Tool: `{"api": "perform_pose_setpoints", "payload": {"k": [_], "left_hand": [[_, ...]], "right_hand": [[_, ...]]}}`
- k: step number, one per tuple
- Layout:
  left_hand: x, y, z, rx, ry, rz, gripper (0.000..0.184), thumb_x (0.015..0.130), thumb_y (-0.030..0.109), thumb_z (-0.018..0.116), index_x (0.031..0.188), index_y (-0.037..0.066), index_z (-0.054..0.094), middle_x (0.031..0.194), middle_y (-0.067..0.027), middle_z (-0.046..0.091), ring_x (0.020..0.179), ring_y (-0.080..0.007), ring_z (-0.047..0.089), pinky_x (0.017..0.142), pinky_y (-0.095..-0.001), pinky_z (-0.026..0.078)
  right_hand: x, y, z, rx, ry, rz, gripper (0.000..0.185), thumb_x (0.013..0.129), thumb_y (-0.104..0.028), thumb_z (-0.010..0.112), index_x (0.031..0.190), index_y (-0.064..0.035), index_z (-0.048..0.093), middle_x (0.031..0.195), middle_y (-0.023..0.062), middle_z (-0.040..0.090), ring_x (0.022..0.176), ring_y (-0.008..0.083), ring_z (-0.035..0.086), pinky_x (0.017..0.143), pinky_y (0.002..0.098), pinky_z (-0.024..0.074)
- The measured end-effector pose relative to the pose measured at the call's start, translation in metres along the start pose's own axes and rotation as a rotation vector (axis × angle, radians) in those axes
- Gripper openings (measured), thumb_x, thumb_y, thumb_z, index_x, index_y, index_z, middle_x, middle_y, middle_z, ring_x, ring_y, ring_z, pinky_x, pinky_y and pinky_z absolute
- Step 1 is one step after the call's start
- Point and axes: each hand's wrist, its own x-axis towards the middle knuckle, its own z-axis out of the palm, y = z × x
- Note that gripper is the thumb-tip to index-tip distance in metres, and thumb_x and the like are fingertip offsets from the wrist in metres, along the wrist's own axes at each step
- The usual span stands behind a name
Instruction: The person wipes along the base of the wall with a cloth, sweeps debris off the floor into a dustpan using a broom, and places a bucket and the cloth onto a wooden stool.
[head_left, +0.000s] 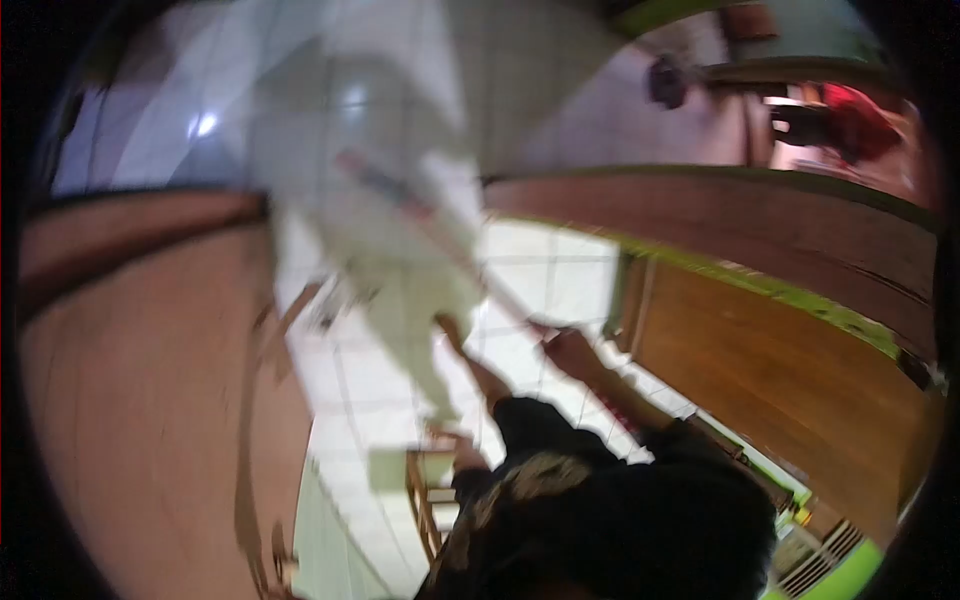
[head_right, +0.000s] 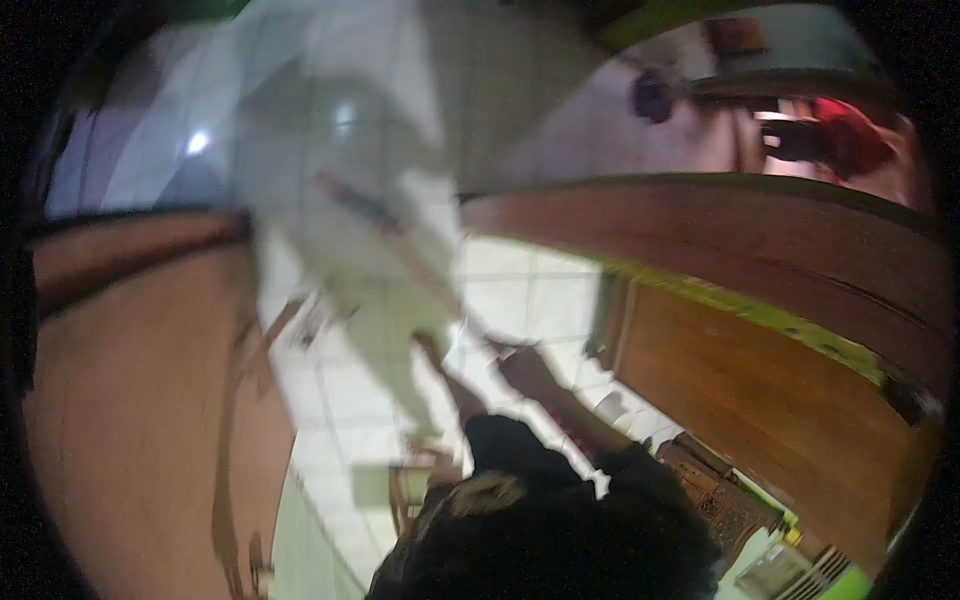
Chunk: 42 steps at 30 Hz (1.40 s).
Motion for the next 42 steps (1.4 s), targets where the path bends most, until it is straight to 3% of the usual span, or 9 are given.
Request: {"api": "perform_pose_setpoints", "payload": {"k": [5,11,16,20,22,24,28,31,42], "left_hand": [[0.003,-0.104,-0.128,-0.150,-0.190,0.046,0.085,0.083,0.038,0.058,0.135,-0.005,0.006,0.128,-0.0207,0.035,0.116,-0.0276,0.041,0.096,-0.0436,0.039],[-0.022,-0.020,-0.092,-0.346,0.081,-0.205,0.094,0.081,0.022,0.056,0.138,0.009,-0.017,0.137,-0.0168,0.026,0.121,-0.0259,0.037,0.101,-0.0412,0.034],[-0.030,0.011,-0.074,-0.344,0.145,-0.283,0.097,0.079,0.019,0.060,0.139,0.014,-0.016,0.145,-0.0135,0.004,0.120,-0.0252,0.038,0.099,-0.0409,0.034],[-0.034,-0.007,-0.064,-0.428,0.178,-0.155,0.094,0.083,0.017,0.059,0.140,0.016,-0.015,0.146,-0.0149,0.003,0.122,-0.0270,0.036,0.099,-0.0430,0.034],[-0.040,-0.013,-0.049,-0.241,0.277,0.029,0.090,0.083,0.015,0.059,0.141,0.014,-0.009,0.146,-0.0172,0.006,0.124,-0.0284,0.035,0.098,-0.0412,0.036],[-0.045,-0.028,-0.048,-0.210,0.232,0.078,0.089,0.082,0.016,0.061,0.142,0.012,-0.005,0.147,-0.0181,0.002,0.126,-0.0283,0.031,0.093,-0.0384,0.040],[-0.046,-0.058,-0.046,-0.109,0.235,0.215,0.083,0.081,0.019,0.062,0.143,0.019,0.006,0.145,-0.0229,-0.006,0.119,-0.0302,0.036,0.073,-0.0365,0.049],[-0.048,-0.058,-0.051,0.102,0.307,0.430,0.082,0.079,0.028,0.064,0.142,0.020,0.012,0.143,-0.0276,-0.009,0.134,-0.0329,-0.008,0.104,-0.0484,0.019],[-0.050,-0.063,-0.062,-0.032,0.272,0.432,0.075,0.082,0.023,0.061,0.142,0.017,0.017,0.146,-0.0177,-0.008,0.135,-0.0336,0.002,0.107,-0.0442,0.016]], "right_hand": [[0.000,0.007,0.018,0.517,-0.008,0.424,0.051,0.081,-0.011,0.048,0.131,-0.0059,0.041,0.045,0.0023,0.048,0.034,0.0120,0.045,0.032,0.0303,0.0382],[0.002,-0.035,0.115,0.683,-0.063,0.231,0.044,0.079,-0.008,0.052,0.123,-0.0063,0.051,0.046,-0.0008,0.045,0.034,0.0077,0.041,0.033,0.0277,0.0366],[-0.007,-0.088,0.167,0.522,-0.028,0.016,0.034,0.074,-0.014,0.057,0.106,-0.0022,0.061,0.062,0.0184,0.060,0.051,0.0196,0.060,0.048,0.0330,0.0443],[-0.029,-0.101,0.137,0.407,0.045,-0.144,0.039,0.078,-0.013,0.056,0.117,-0.0057,0.056,0.042,0.0018,0.050,0.034,0.0080,0.045,0.036,0.0265,0.0385],[-0.023,-0.111,0.127,0.177,0.238,-0.320,0.038,0.076,-0.011,0.055,0.113,-0.0027,0.057,0.043,0.0119,0.051,0.034,0.0175,0.049,0.039,0.0325,0.0417],[-0.001,-0.129,0.123,-0.018,0.244,-0.333,0.047,0.071,-0.013,0.058,0.117,-0.0064,0.052,0.066,0.0197,0.058,0.062,0.0349,0.059,0.058,0.0449,0.0479],[0.087,-0.158,0.136,-0.438,0.157,-0.287,0.026,0.073,-0.015,0.058,0.096,-0.0024,0.056,0.083,0.0145,0.059,0.081,0.0303,0.060,0.068,0.0423,0.0497],[0.105,-0.195,0.156,-0.537,0.111,-0.496,0.022,0.069,-0.011,0.060,0.089,-0.0012,0.059,0.086,0.0151,0.061,0.079,0.0296,0.062,0.069,0.0402,0.0514],[0.026,-0.244,0.243,-0.846,-0.166,-0.820,0.006,0.067,-0.004,0.059,0.073,-0.0051,0.062,0.071,0.0114,0.062,0.072,0.0262,0.064,0.058,0.0367,0.0530]]}}
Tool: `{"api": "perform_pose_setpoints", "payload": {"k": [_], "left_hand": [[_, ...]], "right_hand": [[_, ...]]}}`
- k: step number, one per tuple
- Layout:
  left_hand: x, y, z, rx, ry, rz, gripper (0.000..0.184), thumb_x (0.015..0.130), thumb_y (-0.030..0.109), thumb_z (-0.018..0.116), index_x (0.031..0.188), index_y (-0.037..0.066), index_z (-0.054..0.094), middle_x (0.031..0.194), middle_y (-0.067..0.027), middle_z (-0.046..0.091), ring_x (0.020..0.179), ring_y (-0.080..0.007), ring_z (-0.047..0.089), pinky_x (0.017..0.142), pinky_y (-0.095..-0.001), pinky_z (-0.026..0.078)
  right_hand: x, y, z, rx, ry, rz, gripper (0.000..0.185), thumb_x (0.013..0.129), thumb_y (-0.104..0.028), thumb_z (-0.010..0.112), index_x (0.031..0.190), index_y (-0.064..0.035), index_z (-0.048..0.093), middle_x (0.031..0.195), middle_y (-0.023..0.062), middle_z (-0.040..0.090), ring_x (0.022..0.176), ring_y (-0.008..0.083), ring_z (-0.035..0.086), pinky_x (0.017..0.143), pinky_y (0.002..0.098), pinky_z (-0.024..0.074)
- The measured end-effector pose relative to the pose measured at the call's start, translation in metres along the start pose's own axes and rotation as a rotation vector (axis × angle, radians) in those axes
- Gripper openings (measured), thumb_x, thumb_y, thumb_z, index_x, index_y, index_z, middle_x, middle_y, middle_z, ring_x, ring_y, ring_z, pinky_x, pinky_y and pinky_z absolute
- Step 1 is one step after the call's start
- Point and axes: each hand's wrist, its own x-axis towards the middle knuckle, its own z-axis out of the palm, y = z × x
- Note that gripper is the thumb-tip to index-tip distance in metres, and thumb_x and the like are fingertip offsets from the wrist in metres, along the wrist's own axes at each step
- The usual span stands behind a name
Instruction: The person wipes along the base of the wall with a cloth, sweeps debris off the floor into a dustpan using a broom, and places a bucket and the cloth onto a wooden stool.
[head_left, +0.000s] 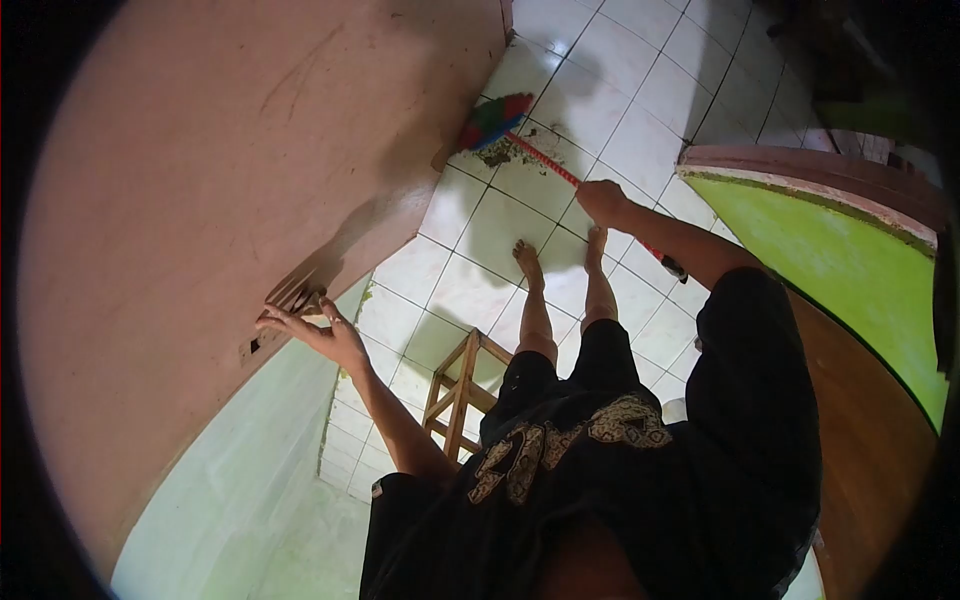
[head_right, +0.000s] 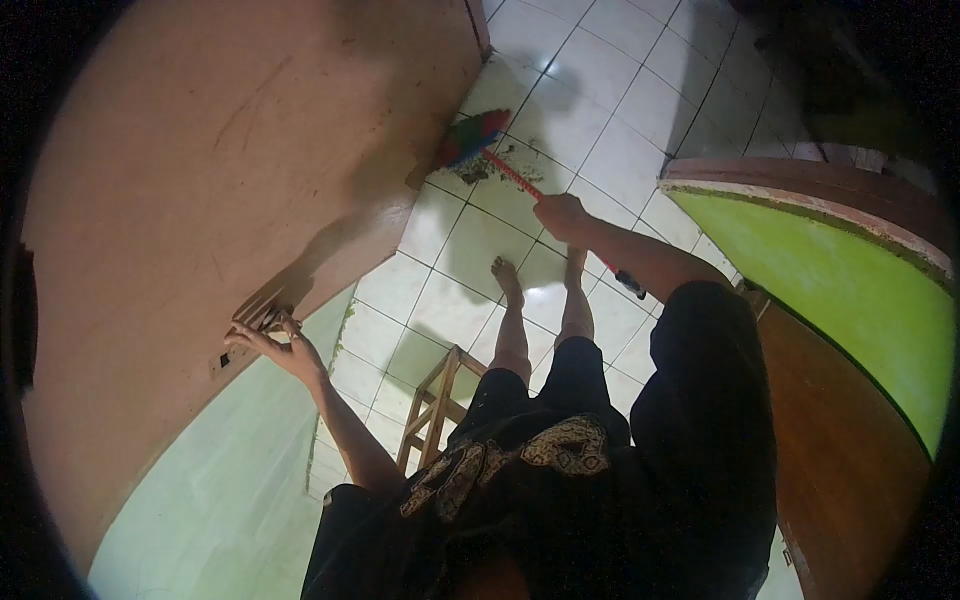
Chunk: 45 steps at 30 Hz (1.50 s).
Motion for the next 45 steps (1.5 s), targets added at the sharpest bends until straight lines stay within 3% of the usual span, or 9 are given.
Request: {"api": "perform_pose_setpoints", "payload": {"k": [14,19,21,24,27,32,36,39,45], "left_hand": [[-0.005,0.004,-0.010,0.016,0.011,0.018,0.073,0.080,0.010,0.058,0.141,0.013,0.019,0.147,-0.0168,0.000,0.136,-0.0330,0.002,0.107,-0.0457,0.011],[-0.005,-0.002,-0.004,-0.028,0.033,0.017,0.072,0.080,0.012,0.060,0.141,0.012,0.021,0.147,-0.0165,-0.001,0.136,-0.0319,0.005,0.108,-0.0448,0.012],[-0.002,-0.006,-0.003,-0.046,0.011,0.014,0.082,0.079,0.047,0.061,0.141,0.016,0.018,0.147,-0.0184,-0.004,0.136,-0.0328,0.000,0.107,-0.0481,0.013],[-0.005,0.000,-0.004,-0.069,-0.002,-0.033,0.086,0.077,0.055,0.058,0.141,0.016,0.019,0.146,-0.0188,-0.005,0.135,-0.0338,0.000,0.107,-0.0489,0.013],[-0.004,-0.006,-0.005,0.031,0.007,0.039,0.074,0.081,0.026,0.063,0.140,0.014,0.021,0.147,-0.0155,-0.003,0.136,-0.0296,0.000,0.108,-0.0450,0.014],[-0.007,-0.004,0.000,-0.035,-0.001,0.000,0.071,0.080,0.011,0.060,0.140,0.010,0.021,0.148,-0.0150,0.003,0.133,-0.0288,0.016,0.107,-0.0414,0.017],[-0.011,-0.023,0.012,-0.077,-0.019,-0.098,0.070,0.082,0.013,0.059,0.139,0.004,0.019,0.145,-0.0166,0.018,0.129,-0.0269,0.024,0.106,-0.0381,0.020],[-0.015,-0.020,0.026,-0.085,0.011,-0.088,0.069,0.083,0.014,0.059,0.138,0.001,0.020,0.144,-0.0158,0.022,0.132,-0.0273,0.022,0.107,-0.0384,0.017],[-0.027,0.093,0.096,-0.104,-0.202,-0.121,0.057,0.082,0.006,0.057,0.133,0.001,0.031,0.138,-0.0132,0.034,0.128,-0.0259,0.030,0.100,-0.0362,0.029]], "right_hand": [[-0.100,-0.012,-0.024,-0.003,-0.060,-0.012,0.019,0.075,-0.009,0.053,0.088,0.0050,0.054,0.068,0.0108,0.062,0.064,0.0260,0.064,0.054,0.0381,0.0511],[-0.036,-0.035,0.048,0.021,0.028,-0.215,0.008,0.067,-0.008,0.057,0.065,-0.0003,0.059,0.059,0.0109,0.059,0.063,0.0261,0.063,0.051,0.0371,0.0515],[-0.034,-0.044,0.062,-0.044,0.024,-0.254,0.012,0.072,-0.010,0.053,0.070,0.0014,0.057,0.064,0.0127,0.060,0.063,0.0292,0.063,0.050,0.0396,0.0501],[-0.050,-0.022,0.102,-0.034,0.083,-0.224,0.011,0.069,-0.008,0.054,0.063,-0.0003,0.058,0.064,0.0123,0.061,0.061,0.0279,0.063,0.050,0.0383,0.0508],[-0.101,-0.016,0.043,0.018,-0.131,-0.076,0.013,0.071,-0.009,0.054,0.077,-0.0003,0.061,0.065,0.0112,0.060,0.060,0.0273,0.063,0.050,0.0381,0.0511],[-0.153,-0.037,-0.010,0.132,-0.193,-0.068,0.042,0.076,-0.011,0.050,0.116,0.0005,0.044,0.066,0.0115,0.061,0.055,0.0257,0.061,0.049,0.0395,0.0503],[-0.059,-0.051,0.165,0.860,-0.003,0.214,0.030,0.076,-0.016,0.053,0.102,-0.0025,0.058,0.076,0.0212,0.061,0.066,0.0307,0.062,0.061,0.0416,0.0510],[-0.039,-0.068,0.110,0.114,-0.048,-0.235,0.022,0.081,-0.028,0.051,0.096,-0.0135,0.059,0.072,0.0143,0.061,0.066,0.0272,0.063,0.057,0.0400,0.0514],[-0.084,-0.013,0.124,0.131,0.174,-0.030,0.012,0.067,-0.009,0.058,0.074,-0.0008,0.062,0.069,0.0120,0.062,0.062,0.0259,0.063,0.048,0.0356,0.0495]]}}
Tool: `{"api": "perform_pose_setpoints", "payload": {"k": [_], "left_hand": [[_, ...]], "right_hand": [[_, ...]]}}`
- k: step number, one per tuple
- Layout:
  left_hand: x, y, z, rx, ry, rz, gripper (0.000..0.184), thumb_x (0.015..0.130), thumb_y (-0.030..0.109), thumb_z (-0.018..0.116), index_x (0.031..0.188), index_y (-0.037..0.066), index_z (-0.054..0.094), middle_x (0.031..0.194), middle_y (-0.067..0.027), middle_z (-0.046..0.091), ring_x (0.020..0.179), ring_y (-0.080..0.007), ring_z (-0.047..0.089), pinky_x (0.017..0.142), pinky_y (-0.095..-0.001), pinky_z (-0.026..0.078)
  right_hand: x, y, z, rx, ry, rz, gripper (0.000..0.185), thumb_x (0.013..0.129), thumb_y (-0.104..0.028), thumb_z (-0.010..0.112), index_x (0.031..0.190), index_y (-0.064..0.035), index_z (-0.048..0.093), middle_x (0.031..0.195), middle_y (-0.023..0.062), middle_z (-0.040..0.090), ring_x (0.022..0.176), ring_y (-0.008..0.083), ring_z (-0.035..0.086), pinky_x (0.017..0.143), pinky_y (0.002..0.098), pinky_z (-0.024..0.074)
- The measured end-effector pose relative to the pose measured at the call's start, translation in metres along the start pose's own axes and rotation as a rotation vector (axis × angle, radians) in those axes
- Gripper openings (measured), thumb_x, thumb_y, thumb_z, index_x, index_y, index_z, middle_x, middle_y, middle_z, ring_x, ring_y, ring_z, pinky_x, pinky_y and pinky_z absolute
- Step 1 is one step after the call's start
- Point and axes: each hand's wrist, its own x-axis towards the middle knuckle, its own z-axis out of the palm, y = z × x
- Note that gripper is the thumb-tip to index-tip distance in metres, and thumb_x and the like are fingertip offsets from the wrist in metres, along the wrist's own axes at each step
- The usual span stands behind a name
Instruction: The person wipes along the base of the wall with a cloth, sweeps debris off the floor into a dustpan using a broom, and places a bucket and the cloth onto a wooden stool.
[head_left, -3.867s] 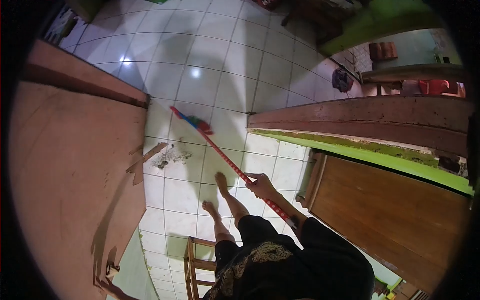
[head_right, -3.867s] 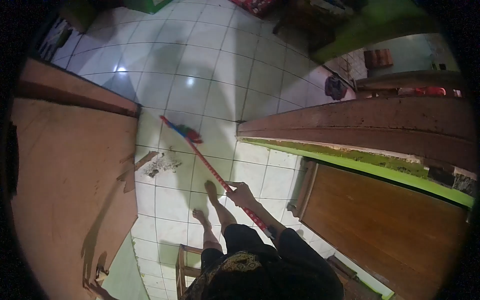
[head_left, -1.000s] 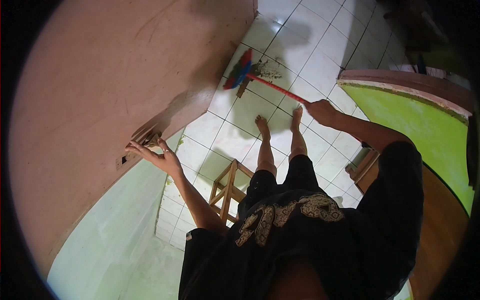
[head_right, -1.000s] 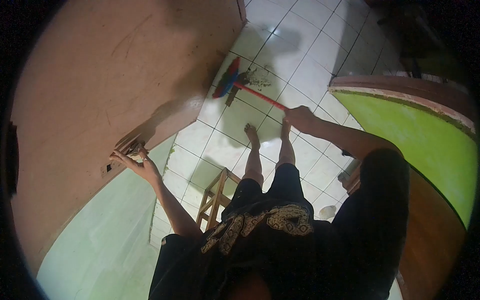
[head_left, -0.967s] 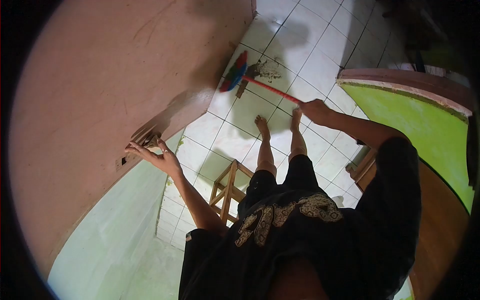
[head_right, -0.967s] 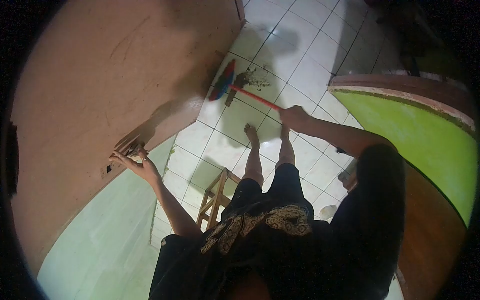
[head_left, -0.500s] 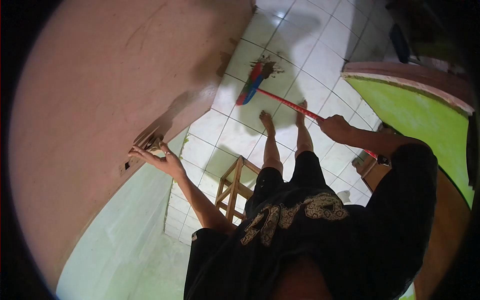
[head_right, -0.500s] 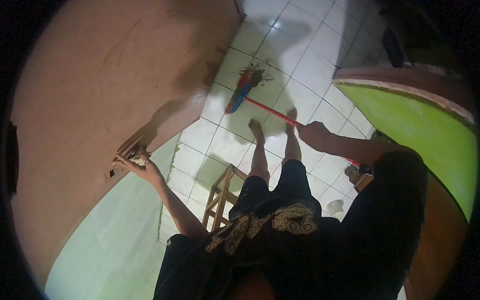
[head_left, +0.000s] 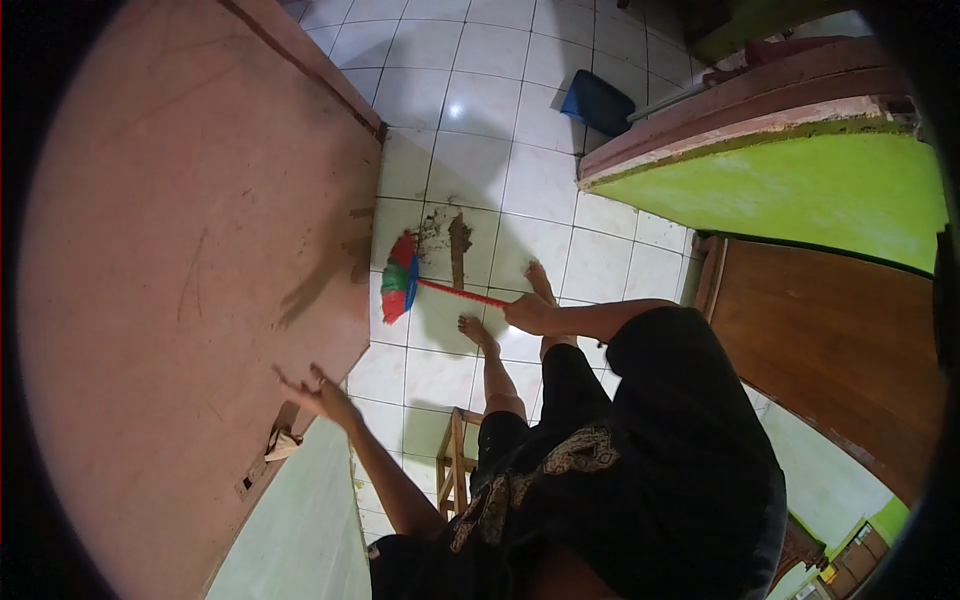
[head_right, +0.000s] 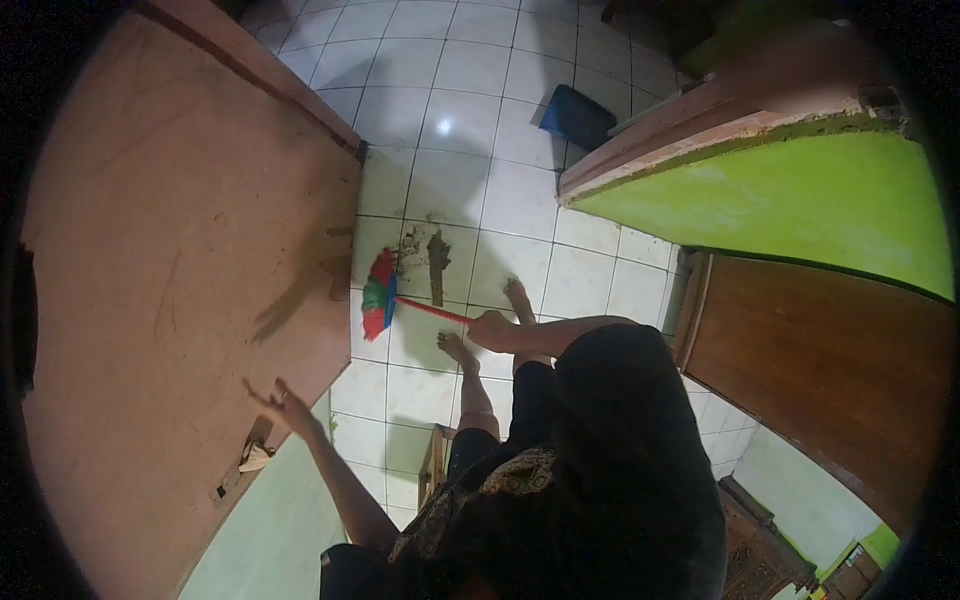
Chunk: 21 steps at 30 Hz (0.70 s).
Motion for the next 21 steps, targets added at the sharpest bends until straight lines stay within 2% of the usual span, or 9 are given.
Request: {"api": "perform_pose_setpoints", "payload": {"k": [4,6,10,11,14,15,19,20,21], "left_hand": [[-0.031,0.022,0.102,-0.250,-0.397,0.313,0.042,0.082,0.003,0.057,0.122,0.001,0.045,0.128,-0.0121,0.046,0.114,-0.0251,0.046,0.089,-0.0354,0.039],[-0.070,0.071,0.144,-0.313,-0.805,0.100,0.039,0.078,-0.004,0.053,0.116,0.003,0.050,0.122,-0.0147,0.049,0.110,-0.0260,0.050,0.088,-0.0343,0.040],[-0.134,0.109,0.176,-0.232,-1.193,0.142,0.059,0.064,-0.015,0.040,0.118,0.005,0.050,0.116,-0.0162,0.050,0.109,-0.0300,0.049,0.088,-0.0328,0.043],[-0.134,0.110,0.174,-0.284,-1.132,0.226,0.063,0.063,-0.016,0.039,0.122,0.006,0.047,0.121,-0.0152,0.048,0.113,-0.0283,0.047,0.090,-0.0327,0.042],[-0.166,0.083,0.175,-0.263,-0.955,-0.389,0.047,0.085,0.001,0.037,0.130,0.011,0.037,0.130,-0.0124,0.040,0.119,-0.0283,0.042,0.092,-0.0407,0.042],[-0.177,0.088,0.179,-0.516,-0.820,-0.924,0.045,0.083,0.003,0.041,0.128,0.007,0.039,0.130,-0.0100,0.039,0.120,-0.0272,0.041,0.092,-0.0443,0.042],[-0.212,0.097,0.183,-0.976,-0.712,-1.219,0.044,0.088,0.020,0.047,0.128,0.006,0.036,0.121,-0.0114,0.043,0.096,-0.0235,0.054,0.077,-0.0365,0.049],[-0.228,0.088,0.186,-0.953,-0.660,-1.142,0.043,0.087,0.014,0.049,0.127,0.006,0.038,0.117,-0.0104,0.046,0.088,-0.0207,0.055,0.073,-0.0324,0.048],[-0.236,0.086,0.187,-0.934,-0.630,-1.128,0.043,0.086,0.011,0.050,0.127,0.007,0.038,0.115,-0.0103,0.048,0.087,-0.0194,0.055,0.073,-0.0312,0.048]], "right_hand": [[-0.029,0.003,-0.052,0.273,-0.087,0.172,0.011,0.071,-0.012,0.059,0.079,-0.0057,0.064,0.072,0.0158,0.062,0.072,0.0306,0.064,0.060,0.0431,0.0509],[-0.016,-0.001,-0.090,0.641,-0.087,0.312,0.030,0.070,-0.028,0.057,0.090,-0.0060,0.061,0.076,0.0201,0.060,0.084,0.0359,0.061,0.072,0.0464,0.0475],[0.014,0.042,-0.113,0.888,-0.507,0.133,0.040,0.072,-0.022,0.060,0.106,-0.0031,0.051,0.098,0.0190,0.058,0.086,0.0295,0.061,0.073,0.0392,0.0508],[0.004,0.045,-0.121,1.165,-0.512,0.163,0.043,0.074,-0.022,0.060,0.110,-0.0031,0.047,0.103,0.0182,0.057,0.088,0.0281,0.061,0.074,0.0381,0.0514],[-0.019,0.072,-0.121,1.853,-0.655,0.174,0.047,0.087,-0.023,0.055,0.127,-0.0097,0.033,0.109,0.0119,0.057,0.092,0.0201,0.059,0.078,0.0340,0.0517],[-0.023,0.079,-0.125,1.815,-0.658,0.072,0.047,0.089,-0.023,0.053,0.128,-0.0096,0.032,0.110,0.0139,0.056,0.095,0.0197,0.057,0.077,0.0327,0.0517],[-0.015,0.115,-0.154,1.330,-0.942,-0.058,0.043,0.091,-0.018,0.050,0.129,-0.0078,0.032,0.091,0.0132,0.064,0.079,0.0185,0.063,0.068,0.0297,0.0528],[-0.012,0.134,-0.133,1.330,-0.923,-0.013,0.032,0.088,-0.016,0.053,0.116,-0.0029,0.047,0.084,0.0115,0.064,0.075,0.0168,0.062,0.065,0.0297,0.0524],[-0.008,0.164,-0.124,1.076,-0.603,-0.188,0.018,0.082,-0.011,0.056,0.096,0.0007,0.057,0.080,0.0101,0.063,0.071,0.0157,0.061,0.061,0.0296,0.0506]]}}
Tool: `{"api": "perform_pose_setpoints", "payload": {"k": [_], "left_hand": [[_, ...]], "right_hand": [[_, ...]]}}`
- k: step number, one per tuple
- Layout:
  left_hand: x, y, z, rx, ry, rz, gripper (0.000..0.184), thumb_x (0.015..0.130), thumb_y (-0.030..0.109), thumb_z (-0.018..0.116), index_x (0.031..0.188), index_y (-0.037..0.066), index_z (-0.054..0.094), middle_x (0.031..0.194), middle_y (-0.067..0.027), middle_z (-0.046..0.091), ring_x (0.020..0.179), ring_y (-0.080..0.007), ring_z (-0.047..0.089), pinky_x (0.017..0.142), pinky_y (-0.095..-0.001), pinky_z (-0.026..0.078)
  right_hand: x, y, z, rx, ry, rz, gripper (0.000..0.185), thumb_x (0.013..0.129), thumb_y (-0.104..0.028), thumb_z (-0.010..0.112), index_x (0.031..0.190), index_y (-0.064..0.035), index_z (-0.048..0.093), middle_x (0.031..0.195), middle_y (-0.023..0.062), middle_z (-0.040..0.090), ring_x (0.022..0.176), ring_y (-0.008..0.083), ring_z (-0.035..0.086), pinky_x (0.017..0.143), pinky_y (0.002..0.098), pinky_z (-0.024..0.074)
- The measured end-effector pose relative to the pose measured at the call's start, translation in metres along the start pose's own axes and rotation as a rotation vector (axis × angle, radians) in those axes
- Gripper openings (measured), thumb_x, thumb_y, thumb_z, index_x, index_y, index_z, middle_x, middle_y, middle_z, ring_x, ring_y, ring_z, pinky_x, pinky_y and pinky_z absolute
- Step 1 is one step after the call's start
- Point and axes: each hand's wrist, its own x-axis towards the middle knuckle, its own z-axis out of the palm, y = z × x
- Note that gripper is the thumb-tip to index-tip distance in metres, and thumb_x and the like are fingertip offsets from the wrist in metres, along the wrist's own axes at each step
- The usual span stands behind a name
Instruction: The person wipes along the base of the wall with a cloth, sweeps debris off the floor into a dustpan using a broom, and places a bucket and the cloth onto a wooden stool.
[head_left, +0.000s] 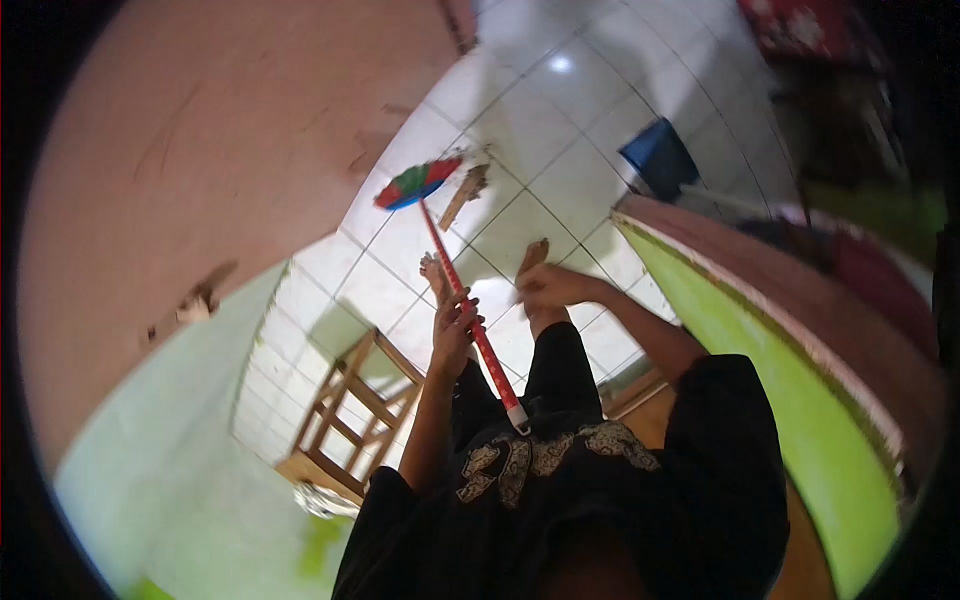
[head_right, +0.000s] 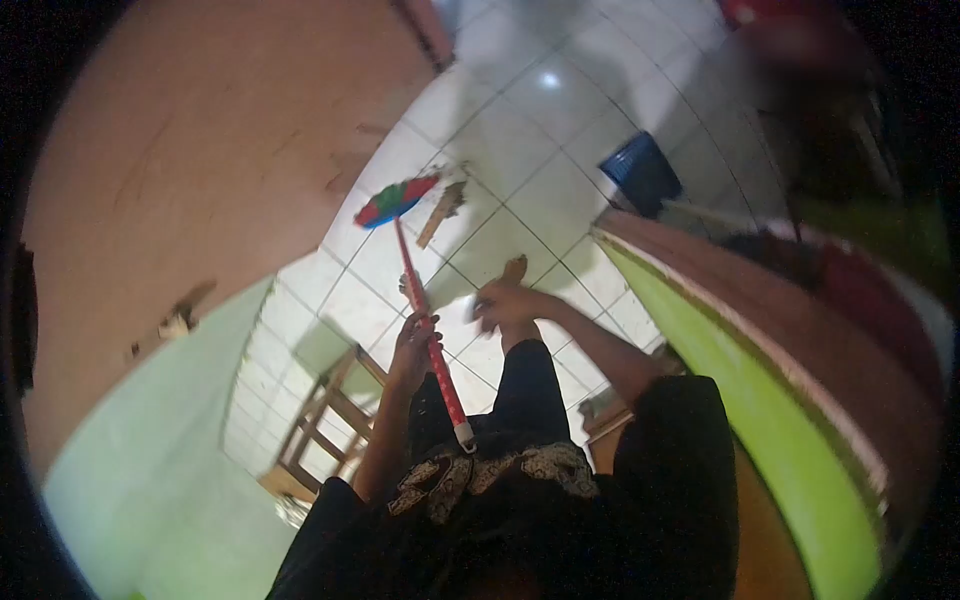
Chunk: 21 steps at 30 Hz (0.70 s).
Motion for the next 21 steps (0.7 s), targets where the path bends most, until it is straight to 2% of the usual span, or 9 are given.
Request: {"api": "perform_pose_setpoints", "payload": {"k": [2,3,4,5,6,8,10,12,21], "left_hand": [[-0.007,-0.010,0.001,0.019,0.063,0.024,0.042,0.085,0.011,0.051,0.125,0.007,0.040,0.111,-0.0094,0.050,0.082,-0.0174,0.054,0.071,-0.0303,0.048],[-0.013,-0.014,0.004,0.033,0.095,0.018,0.042,0.084,0.013,0.052,0.124,0.007,0.041,0.108,-0.0087,0.051,0.080,-0.0166,0.053,0.069,-0.0307,0.048],[-0.021,-0.016,0.006,0.006,0.092,0.044,0.041,0.084,0.011,0.052,0.123,0.007,0.041,0.106,-0.0082,0.051,0.078,-0.0164,0.053,0.069,-0.0304,0.048],[-0.020,-0.022,0.006,0.021,0.105,0.063,0.040,0.084,0.011,0.051,0.123,0.006,0.041,0.105,-0.0081,0.051,0.078,-0.0156,0.053,0.069,-0.0303,0.048],[-0.017,-0.029,0.003,-0.006,0.123,0.078,0.039,0.085,0.010,0.051,0.122,0.006,0.043,0.105,-0.0078,0.050,0.074,-0.0140,0.055,0.064,-0.0282,0.049],[-0.018,-0.040,0.008,-0.034,0.172,0.084,0.036,0.085,0.008,0.052,0.120,0.007,0.045,0.103,-0.0071,0.050,0.069,-0.0112,0.056,0.059,-0.0250,0.050],[-0.016,-0.051,0.012,0.012,0.214,0.065,0.035,0.085,0.008,0.051,0.120,0.009,0.045,0.103,-0.0064,0.050,0.068,-0.0099,0.055,0.058,-0.0231,0.049],[-0.013,-0.055,0.017,0.040,0.251,0.040,0.034,0.085,0.007,0.049,0.119,0.009,0.046,0.104,-0.0063,0.050,0.067,-0.0092,0.054,0.057,-0.0229,0.048],[0.010,-0.071,0.061,0.081,0.237,0.030,0.033,0.086,0.009,0.048,0.119,0.008,0.040,0.112,-0.0072,0.046,0.072,-0.0099,0.052,0.060,-0.0247,0.049]], "right_hand": [[-0.032,0.027,-0.061,-0.156,0.350,0.137,0.011,0.075,-0.009,0.058,0.081,0.0007,0.060,0.070,0.0084,0.059,0.063,0.0155,0.056,0.057,0.0318,0.0462],[-0.052,0.084,-0.106,-0.453,0.487,0.109,0.014,0.076,-0.013,0.060,0.079,0.0009,0.062,0.067,0.0100,0.059,0.060,0.0165,0.055,0.056,0.0313,0.0454],[-0.071,0.080,-0.140,-1.007,0.639,-0.138,0.018,0.077,-0.016,0.060,0.078,0.0016,0.063,0.067,0.0124,0.059,0.058,0.0228,0.056,0.055,0.0331,0.0448],[-0.075,-0.032,-0.131,-0.724,0.678,0.768,0.028,0.074,-0.025,0.059,0.084,0.0011,0.062,0.088,0.0190,0.062,0.085,0.0290,0.061,0.077,0.0367,0.0462],[-0.127,0.099,-0.213,-1.024,0.797,0.241,0.029,0.076,-0.026,0.060,0.085,0.0007,0.064,0.096,0.0182,0.061,0.090,0.0320,0.057,0.079,0.0374,0.0447],[-0.195,0.180,-0.299,-1.529,0.901,0.637,0.063,0.076,-0.053,0.054,0.112,-0.0005,0.056,0.118,0.0189,0.053,0.105,0.0344,0.052,0.092,0.0462,0.0381],[-0.226,0.177,-0.342,-1.430,0.461,1.548,0.084,0.073,-0.063,0.049,0.136,-0.0092,0.031,0.127,0.0161,0.046,0.114,0.0307,0.045,0.091,0.0466,0.0368],[-0.277,0.233,-0.389,-1.373,0.362,1.732,0.080,0.075,-0.059,0.050,0.136,-0.0107,0.031,0.126,0.0147,0.047,0.105,0.0325,0.051,0.086,0.0492,0.0402],[-0.329,0.323,-0.421,-1.274,0.040,1.566,0.074,0.074,-0.052,0.054,0.129,-0.0053,0.037,0.113,0.0187,0.053,0.100,0.0355,0.054,0.083,0.0479,0.0427]]}}
